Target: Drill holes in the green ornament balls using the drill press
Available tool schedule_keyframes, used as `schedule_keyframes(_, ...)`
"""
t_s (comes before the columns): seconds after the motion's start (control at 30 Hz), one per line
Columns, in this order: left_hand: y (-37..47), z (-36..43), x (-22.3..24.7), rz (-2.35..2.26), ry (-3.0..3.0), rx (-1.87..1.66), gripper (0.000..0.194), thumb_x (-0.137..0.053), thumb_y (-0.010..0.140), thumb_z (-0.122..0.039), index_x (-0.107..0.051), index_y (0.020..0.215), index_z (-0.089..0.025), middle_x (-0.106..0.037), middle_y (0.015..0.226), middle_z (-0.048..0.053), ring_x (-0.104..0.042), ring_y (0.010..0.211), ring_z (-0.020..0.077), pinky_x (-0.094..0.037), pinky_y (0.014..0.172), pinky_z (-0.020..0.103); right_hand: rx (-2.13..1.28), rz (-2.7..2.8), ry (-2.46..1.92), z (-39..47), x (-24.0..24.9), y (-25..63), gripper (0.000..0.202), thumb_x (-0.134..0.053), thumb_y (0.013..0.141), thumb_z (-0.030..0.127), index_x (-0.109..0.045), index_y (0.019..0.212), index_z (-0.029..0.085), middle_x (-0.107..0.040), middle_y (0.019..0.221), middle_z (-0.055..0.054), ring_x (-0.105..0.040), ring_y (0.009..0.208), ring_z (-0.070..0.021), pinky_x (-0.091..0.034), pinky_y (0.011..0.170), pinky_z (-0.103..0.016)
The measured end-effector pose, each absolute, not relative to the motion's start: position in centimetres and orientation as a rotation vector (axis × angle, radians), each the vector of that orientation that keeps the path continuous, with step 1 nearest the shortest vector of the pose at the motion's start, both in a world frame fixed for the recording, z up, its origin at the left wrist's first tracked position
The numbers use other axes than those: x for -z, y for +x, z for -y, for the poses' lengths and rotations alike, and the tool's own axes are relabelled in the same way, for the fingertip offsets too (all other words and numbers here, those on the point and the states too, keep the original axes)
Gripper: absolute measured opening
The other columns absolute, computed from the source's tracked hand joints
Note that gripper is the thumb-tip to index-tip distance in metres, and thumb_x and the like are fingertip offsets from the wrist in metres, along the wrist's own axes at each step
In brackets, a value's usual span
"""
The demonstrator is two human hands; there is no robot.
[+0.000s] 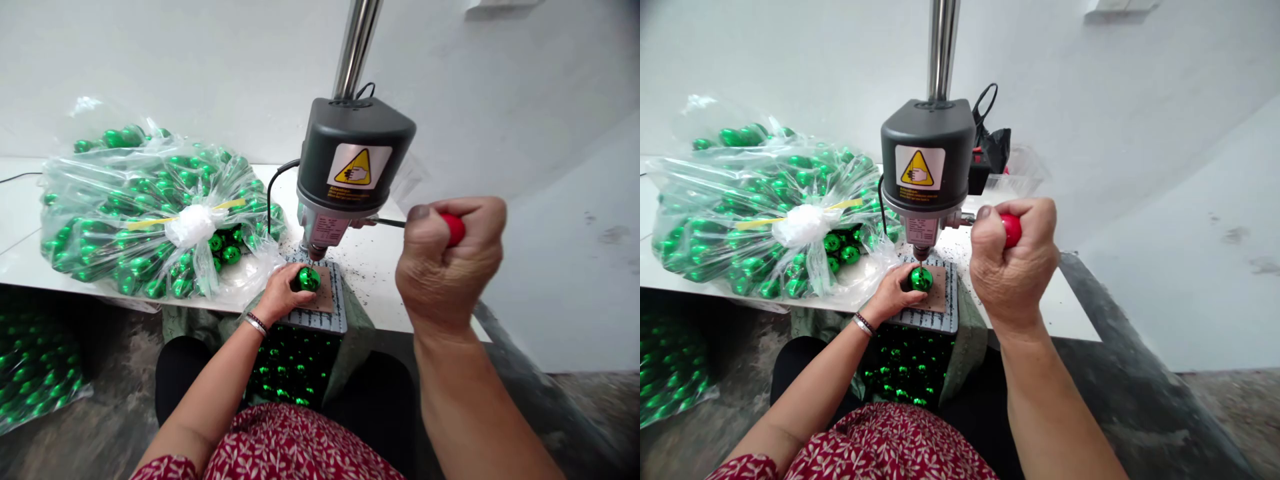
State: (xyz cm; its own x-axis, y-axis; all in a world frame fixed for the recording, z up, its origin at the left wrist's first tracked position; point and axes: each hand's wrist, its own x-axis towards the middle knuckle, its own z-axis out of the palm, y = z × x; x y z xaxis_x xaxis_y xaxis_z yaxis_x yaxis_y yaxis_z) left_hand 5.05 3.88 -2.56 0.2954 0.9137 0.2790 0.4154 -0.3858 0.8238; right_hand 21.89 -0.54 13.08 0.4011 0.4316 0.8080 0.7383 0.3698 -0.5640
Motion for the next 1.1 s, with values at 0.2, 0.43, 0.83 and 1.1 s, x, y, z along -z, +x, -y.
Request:
schedule_keyframes(0.2, 5.0, -3.8, 2.7, -1.172, 1.936, -1.032, 0.050, -0.081, 0.065, -0.026, -0.067, 0.113, -0.023, -0.070, 0.108, 0.004, -0.061, 0.106, 0.0266, -0.044, 0.101, 0.042, 0.289, 1.200, -1.265, 0.9, -12.5, 21.8, 0.018, -0.052, 0.079, 0.035, -0.048, 0.075, 0.018, -0.055, 0.068, 0.002, -0.051, 0.060, -0.0058, -0.043, 0.058, -0.022)
schedule_keyframes(0.43, 5.0, -3.9, 3.0, -1.191, 1.960, -1.012, 0.051, -0.081, 0.066, -0.027, -0.067, 0.115, -0.022, -0.070, 0.109, 0.005, -0.061, 0.107, 0.0266, -0.043, 0.102, 0.042, 0.327, 1.153, -1.280, 1.0, -11.4, 21.8, 0.016, -0.054, 0.077, 0.034, -0.050, 0.076, 0.018, -0.056, 0.065, 0.004, -0.051, 0.056, -0.0059, -0.040, 0.055, -0.021)
schedule_keyframes(0.83, 5.1, -3.9, 3.4, -1.206, 1.995, -1.016, 0.052, -0.081, 0.067, -0.027, -0.065, 0.116, -0.021, -0.070, 0.113, 0.006, -0.061, 0.106, 0.0257, -0.044, 0.100, 0.040, 0.355, 1.130, -1.213, 1.3, -8.8, 21.3, 0.013, -0.057, 0.078, 0.030, -0.049, 0.078, 0.019, -0.054, 0.069, 0.003, -0.050, 0.060, -0.0071, -0.042, 0.057, -0.023)
schedule_keyframes(1.1, 5.1, -3.8, 3.0, -1.213, 1.955, -1.021, 0.054, -0.082, 0.065, -0.024, -0.065, 0.116, -0.020, -0.069, 0.115, 0.007, -0.061, 0.109, 0.0267, -0.042, 0.102, 0.041, 0.382, 1.143, -1.189, 1.7, -7.2, 21.1, 0.010, -0.054, 0.081, 0.028, -0.048, 0.079, 0.020, -0.052, 0.069, 0.003, -0.048, 0.058, -0.0067, -0.040, 0.055, -0.022)
